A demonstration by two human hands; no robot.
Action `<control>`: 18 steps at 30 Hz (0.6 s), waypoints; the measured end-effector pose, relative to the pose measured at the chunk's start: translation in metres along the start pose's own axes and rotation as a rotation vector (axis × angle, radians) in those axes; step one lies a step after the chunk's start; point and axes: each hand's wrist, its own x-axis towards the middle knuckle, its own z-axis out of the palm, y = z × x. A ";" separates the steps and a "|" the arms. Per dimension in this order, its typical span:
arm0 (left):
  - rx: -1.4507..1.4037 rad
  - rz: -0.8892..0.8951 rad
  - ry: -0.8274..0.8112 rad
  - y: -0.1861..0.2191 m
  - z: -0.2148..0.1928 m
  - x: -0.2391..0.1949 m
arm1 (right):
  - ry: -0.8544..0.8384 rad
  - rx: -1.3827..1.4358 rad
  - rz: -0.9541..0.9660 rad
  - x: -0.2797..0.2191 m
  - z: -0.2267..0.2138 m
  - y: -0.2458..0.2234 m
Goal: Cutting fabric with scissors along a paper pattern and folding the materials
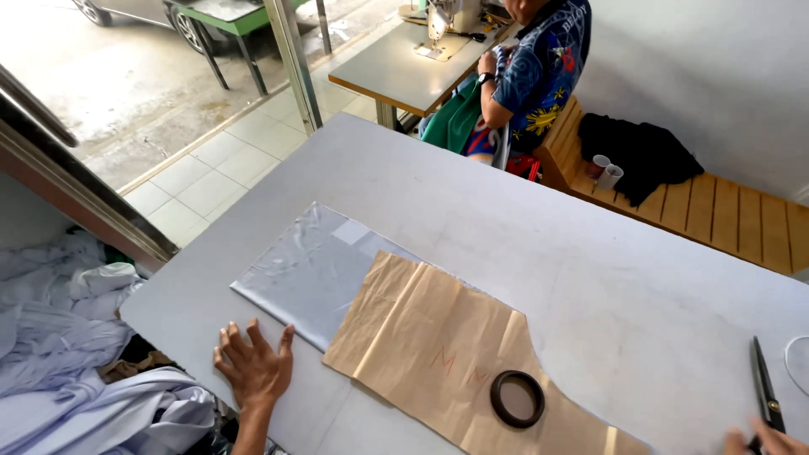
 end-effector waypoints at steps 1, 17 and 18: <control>0.000 0.002 0.025 0.000 0.000 -0.003 | 0.001 -0.006 -0.003 -0.029 0.037 -0.046; -0.140 -0.032 -0.146 -0.003 -0.003 -0.003 | -0.210 0.049 -0.362 -0.152 0.054 -0.356; -0.139 -0.042 -0.169 -0.002 -0.004 -0.001 | -0.148 0.070 -0.413 -0.151 0.056 -0.356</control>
